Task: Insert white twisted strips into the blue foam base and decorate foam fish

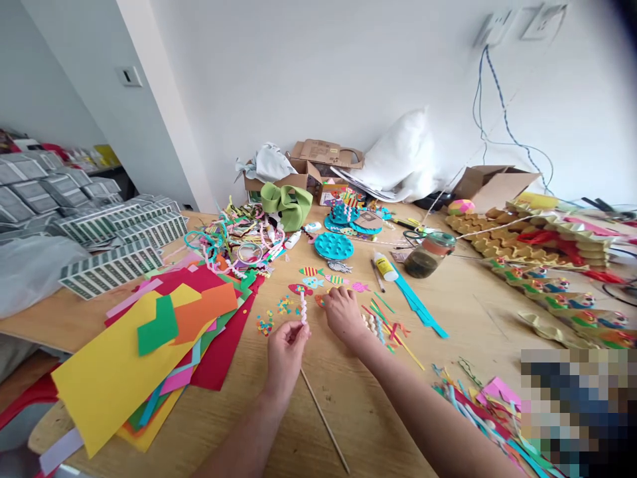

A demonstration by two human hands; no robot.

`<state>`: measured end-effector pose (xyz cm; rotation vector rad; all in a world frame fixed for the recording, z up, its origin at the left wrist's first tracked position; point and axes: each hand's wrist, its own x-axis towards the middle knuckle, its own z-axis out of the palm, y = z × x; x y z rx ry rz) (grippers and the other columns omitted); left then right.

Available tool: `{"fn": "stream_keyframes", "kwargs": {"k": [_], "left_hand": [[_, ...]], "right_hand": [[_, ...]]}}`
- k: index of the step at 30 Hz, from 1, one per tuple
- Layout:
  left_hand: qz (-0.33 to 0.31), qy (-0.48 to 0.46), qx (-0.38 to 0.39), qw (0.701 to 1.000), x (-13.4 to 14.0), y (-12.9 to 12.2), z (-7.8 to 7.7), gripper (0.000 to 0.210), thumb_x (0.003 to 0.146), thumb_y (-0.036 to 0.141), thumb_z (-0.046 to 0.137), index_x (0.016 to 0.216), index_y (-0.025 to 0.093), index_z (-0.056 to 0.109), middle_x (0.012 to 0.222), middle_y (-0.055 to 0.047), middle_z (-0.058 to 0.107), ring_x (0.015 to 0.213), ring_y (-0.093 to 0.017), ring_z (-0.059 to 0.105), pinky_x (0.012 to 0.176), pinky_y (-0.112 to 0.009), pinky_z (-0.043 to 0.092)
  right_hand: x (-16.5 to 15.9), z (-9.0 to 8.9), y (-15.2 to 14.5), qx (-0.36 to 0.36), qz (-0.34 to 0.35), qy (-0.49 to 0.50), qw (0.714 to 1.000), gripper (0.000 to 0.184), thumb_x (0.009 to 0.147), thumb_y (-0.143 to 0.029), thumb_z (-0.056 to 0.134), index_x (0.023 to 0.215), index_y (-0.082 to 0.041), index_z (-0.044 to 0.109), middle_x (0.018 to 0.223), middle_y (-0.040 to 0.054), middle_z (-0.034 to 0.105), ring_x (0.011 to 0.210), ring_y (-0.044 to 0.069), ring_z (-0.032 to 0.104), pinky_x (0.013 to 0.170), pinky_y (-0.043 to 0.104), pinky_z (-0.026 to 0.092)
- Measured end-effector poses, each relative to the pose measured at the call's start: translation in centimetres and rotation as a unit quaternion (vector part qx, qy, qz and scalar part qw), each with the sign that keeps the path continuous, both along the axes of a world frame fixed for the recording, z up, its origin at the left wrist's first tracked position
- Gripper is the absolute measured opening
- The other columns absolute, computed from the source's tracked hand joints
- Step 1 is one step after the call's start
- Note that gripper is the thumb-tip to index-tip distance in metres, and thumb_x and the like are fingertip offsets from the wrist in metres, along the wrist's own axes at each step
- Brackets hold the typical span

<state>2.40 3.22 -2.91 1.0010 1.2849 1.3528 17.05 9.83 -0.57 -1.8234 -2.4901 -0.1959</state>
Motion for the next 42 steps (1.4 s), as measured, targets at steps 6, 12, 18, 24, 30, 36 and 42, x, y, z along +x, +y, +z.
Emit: {"fn": "stream_keyframes", "kwargs": {"k": [6,12,18,24,30,36,42], "left_hand": [[-0.031,-0.001,-0.006,0.999,0.1,0.0,0.5,0.024,0.069,0.037,0.068,0.075,0.014,0.068,0.070,-0.006,0.068,0.062,-0.015,0.060,0.056,-0.022,0.044],[-0.127,0.059,0.038,0.989,0.8,-1.0,0.5,0.021,0.074,0.035,0.065,0.074,0.014,0.069,0.070,-0.006,0.069,0.063,-0.015,0.059,0.060,-0.024,0.044],[-0.096,0.038,0.034,0.994,0.7,-0.7,0.7,0.032,0.070,0.037,0.069,0.091,0.013,0.067,0.080,-0.008,0.069,0.067,-0.015,0.061,0.060,-0.023,0.046],[0.093,-0.082,-0.006,0.992,-1.4,1.3,1.2,0.042,0.065,0.044,0.069,0.091,0.013,0.059,0.073,-0.002,0.062,0.051,-0.008,0.052,0.045,-0.019,0.037],[0.178,-0.121,0.040,0.976,-3.2,2.4,1.3,0.037,0.064,0.035,0.068,0.091,0.013,0.057,0.070,0.001,0.060,0.047,-0.006,0.050,0.042,-0.018,0.036],[0.181,-0.129,0.044,0.974,-3.2,2.3,1.5,0.032,0.064,0.029,0.066,0.090,0.012,0.057,0.066,0.002,0.058,0.046,-0.006,0.050,0.042,-0.017,0.036],[0.156,-0.129,0.055,0.978,-2.8,2.0,1.6,0.030,0.064,0.026,0.065,0.090,0.012,0.057,0.065,0.002,0.058,0.046,-0.006,0.049,0.042,-0.017,0.036]], "right_hand": [[0.4,2.0,-2.8,-0.118,-0.010,0.346,0.931,0.029,0.090,-0.035,0.046,0.091,-0.017,0.069,0.083,0.0051,0.069,0.077,0.017,0.059,0.066,0.026,0.041],[-0.1,1.7,-6.3,-0.188,-0.038,0.545,0.816,0.029,0.078,-0.040,0.057,0.067,-0.015,0.066,0.063,0.0018,0.067,0.056,0.011,0.053,0.052,0.022,0.036],[0.8,1.0,-6.1,-0.125,-0.127,0.509,0.842,0.028,0.075,-0.038,0.055,0.063,-0.015,0.063,0.054,0.0003,0.058,0.049,0.011,0.047,0.047,0.022,0.031],[2.2,1.4,-4.8,-0.166,-0.156,0.259,0.939,0.024,0.077,-0.030,0.053,0.061,-0.016,0.064,0.062,0.0054,0.065,0.059,0.015,0.058,0.052,0.025,0.032],[0.4,2.9,-6.7,-0.103,-0.147,0.066,0.981,0.026,0.086,-0.033,0.049,0.090,-0.013,0.065,0.094,0.0167,0.068,0.084,0.025,0.065,0.065,0.029,0.040],[-2.1,3.7,-13.3,-0.245,0.015,0.064,0.967,0.024,0.086,-0.035,0.050,0.084,-0.015,0.064,0.084,0.0128,0.070,0.079,0.024,0.067,0.062,0.029,0.042],[-3.1,1.4,-16.3,-0.245,0.021,0.029,0.969,0.022,0.080,-0.010,0.044,0.091,-0.011,0.063,0.083,0.0174,0.069,0.076,0.028,0.068,0.058,0.031,0.044]]}}
